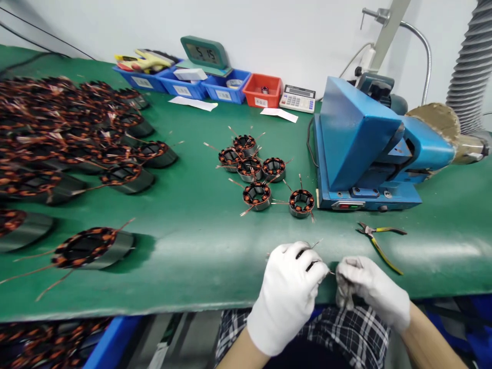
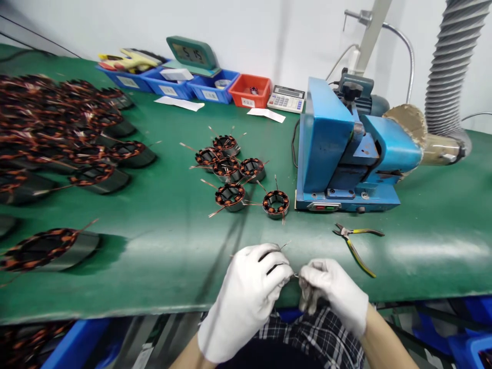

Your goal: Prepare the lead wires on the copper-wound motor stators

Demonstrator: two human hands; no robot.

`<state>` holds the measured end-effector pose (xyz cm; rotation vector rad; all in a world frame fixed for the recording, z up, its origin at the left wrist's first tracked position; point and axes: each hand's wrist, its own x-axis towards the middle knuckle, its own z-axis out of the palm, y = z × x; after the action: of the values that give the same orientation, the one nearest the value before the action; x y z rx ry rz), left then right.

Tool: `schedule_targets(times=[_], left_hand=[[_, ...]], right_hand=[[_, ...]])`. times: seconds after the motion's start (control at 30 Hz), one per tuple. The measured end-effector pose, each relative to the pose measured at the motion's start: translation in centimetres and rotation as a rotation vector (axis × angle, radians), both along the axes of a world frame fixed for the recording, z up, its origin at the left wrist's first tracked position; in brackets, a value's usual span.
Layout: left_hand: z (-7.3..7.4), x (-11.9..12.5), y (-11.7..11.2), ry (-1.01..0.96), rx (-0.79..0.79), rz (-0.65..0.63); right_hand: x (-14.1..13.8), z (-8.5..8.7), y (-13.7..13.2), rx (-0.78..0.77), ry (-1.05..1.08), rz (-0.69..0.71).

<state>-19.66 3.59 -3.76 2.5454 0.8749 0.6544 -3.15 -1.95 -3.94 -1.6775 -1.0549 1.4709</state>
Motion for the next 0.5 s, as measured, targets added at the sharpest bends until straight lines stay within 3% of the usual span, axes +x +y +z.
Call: schedule_targets(times=[0.13, 0.2, 0.33, 0.5], left_hand=[[0.0, 0.1, -0.1, 0.013, 0.015, 0.007], [-0.1, 0.1, 0.0, 0.032, 0.017, 0.009], [-0.5, 0.1, 0.2, 0.021, 0.063, -0.017], [-0.7, -0.1, 0.3, -0.001, 0.091, -0.037]], right_hand=[[0.2, -0.3, -0.7, 0.335, -0.431, -0.023], [-0.4, -0.6, -0.9, 0.407, -0.48, -0.004], [-1.6, -1.0, -0.4, 0.235, -0.28, 0.043], [-0.4, -0.3, 0.0, 0.024, -0.021, 0.157]])
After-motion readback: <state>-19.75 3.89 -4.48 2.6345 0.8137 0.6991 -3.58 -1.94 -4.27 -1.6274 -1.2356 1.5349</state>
